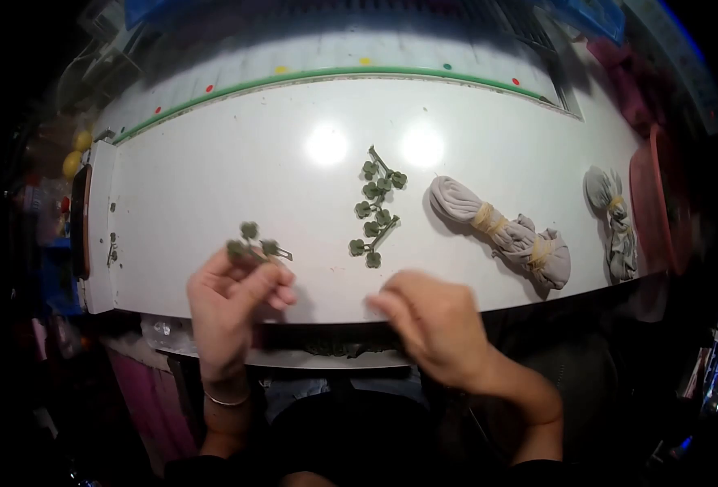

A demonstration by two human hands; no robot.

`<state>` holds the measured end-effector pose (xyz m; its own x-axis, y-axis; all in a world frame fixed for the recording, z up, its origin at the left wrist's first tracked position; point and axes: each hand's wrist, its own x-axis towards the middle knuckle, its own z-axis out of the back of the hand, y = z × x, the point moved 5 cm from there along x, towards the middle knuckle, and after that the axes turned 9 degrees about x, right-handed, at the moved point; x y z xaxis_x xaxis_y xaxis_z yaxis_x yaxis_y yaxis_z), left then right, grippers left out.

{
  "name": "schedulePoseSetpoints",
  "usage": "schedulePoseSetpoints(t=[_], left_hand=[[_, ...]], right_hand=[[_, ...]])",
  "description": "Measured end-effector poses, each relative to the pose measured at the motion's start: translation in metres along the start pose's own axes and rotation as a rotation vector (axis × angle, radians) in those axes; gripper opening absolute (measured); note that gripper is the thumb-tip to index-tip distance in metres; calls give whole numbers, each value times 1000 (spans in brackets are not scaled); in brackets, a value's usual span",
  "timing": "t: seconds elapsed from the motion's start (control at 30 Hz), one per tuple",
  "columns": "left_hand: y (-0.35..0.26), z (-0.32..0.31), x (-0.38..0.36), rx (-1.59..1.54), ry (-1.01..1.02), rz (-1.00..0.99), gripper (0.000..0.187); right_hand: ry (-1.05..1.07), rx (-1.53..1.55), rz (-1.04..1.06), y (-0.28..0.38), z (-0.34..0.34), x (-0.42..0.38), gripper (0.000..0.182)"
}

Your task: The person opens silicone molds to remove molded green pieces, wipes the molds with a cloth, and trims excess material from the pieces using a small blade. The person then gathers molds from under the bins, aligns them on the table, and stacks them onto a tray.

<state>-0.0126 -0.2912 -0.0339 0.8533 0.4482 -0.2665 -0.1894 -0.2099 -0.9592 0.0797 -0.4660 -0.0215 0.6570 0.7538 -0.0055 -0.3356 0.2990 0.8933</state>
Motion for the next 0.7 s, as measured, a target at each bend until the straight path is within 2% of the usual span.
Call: schedulePoseSetpoints(t=[0.03,0.1,0.3,0.4,0.43,0.5,0.57,0.7], left_hand=[[2,10,5,49,-45,-4,14],[7,24,16,118,-96,28,15],[-2,44,27,252,-258,105,16],[-11,49,17,481,-557,-159,12],[-10,42,13,483,-552,-161,12],[-10,13,7,329,-295,-261,16],[-10,-12,5,503,-108,-336,23],[-12,-32,5,621,-75,-453,32]], right_hand=[[-210,-56,98,-1,8,2,2],[-298,-302,255,4,18,16,17],[-275,-378,362,-10,5,21,17],[-262,-347,344,-10,6,21,17],[-254,-361,353,-8,5,21,18],[-243,-373,359,-7,2,20,19],[-243,-338,445,-2,-1,20,20],[-183,-219,432,9,-3,14,22]])
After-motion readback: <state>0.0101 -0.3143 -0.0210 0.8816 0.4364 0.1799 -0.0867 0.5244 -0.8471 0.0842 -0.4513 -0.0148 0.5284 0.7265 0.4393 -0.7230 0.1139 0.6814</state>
